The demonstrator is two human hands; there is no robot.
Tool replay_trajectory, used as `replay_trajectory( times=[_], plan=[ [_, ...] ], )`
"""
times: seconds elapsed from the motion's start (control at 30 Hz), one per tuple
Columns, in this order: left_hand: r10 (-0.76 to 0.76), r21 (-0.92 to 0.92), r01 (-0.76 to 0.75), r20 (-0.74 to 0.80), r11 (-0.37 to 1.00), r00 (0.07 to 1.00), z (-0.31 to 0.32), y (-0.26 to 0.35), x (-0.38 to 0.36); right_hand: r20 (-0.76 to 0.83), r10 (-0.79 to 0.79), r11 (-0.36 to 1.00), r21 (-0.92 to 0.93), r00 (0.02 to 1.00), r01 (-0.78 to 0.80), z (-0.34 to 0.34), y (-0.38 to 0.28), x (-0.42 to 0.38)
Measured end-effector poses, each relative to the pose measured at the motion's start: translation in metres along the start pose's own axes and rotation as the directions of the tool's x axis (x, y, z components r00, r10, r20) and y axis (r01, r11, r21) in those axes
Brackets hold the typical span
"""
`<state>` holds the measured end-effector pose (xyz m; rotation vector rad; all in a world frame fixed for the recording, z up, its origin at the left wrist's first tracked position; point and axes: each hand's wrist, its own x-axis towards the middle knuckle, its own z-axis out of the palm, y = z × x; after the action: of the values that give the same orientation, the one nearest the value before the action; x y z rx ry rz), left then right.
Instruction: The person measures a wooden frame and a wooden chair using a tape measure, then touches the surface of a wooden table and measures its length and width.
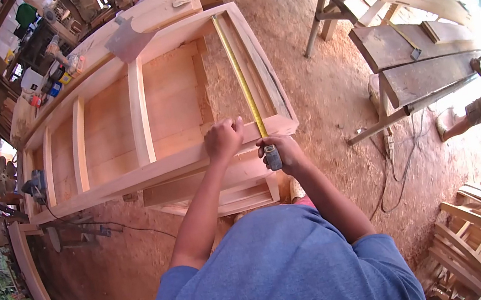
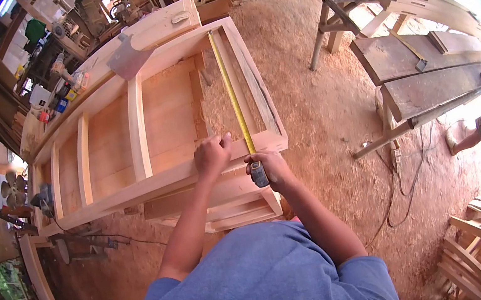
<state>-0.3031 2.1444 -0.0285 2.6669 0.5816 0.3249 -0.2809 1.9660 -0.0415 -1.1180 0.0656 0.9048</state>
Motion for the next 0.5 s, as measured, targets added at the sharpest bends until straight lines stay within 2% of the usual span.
replay_trajectory(
  times=[0.5],
  plan=[
    [-0.009, -0.008, 0.009, -0.013, 1.0, 1.0, -0.0051, 0.0036, -0.0013, 0.0, 0.011, 0.999, 0.037, 1.0, -0.011, 0.003, -0.002, -0.0026]
  ],
)
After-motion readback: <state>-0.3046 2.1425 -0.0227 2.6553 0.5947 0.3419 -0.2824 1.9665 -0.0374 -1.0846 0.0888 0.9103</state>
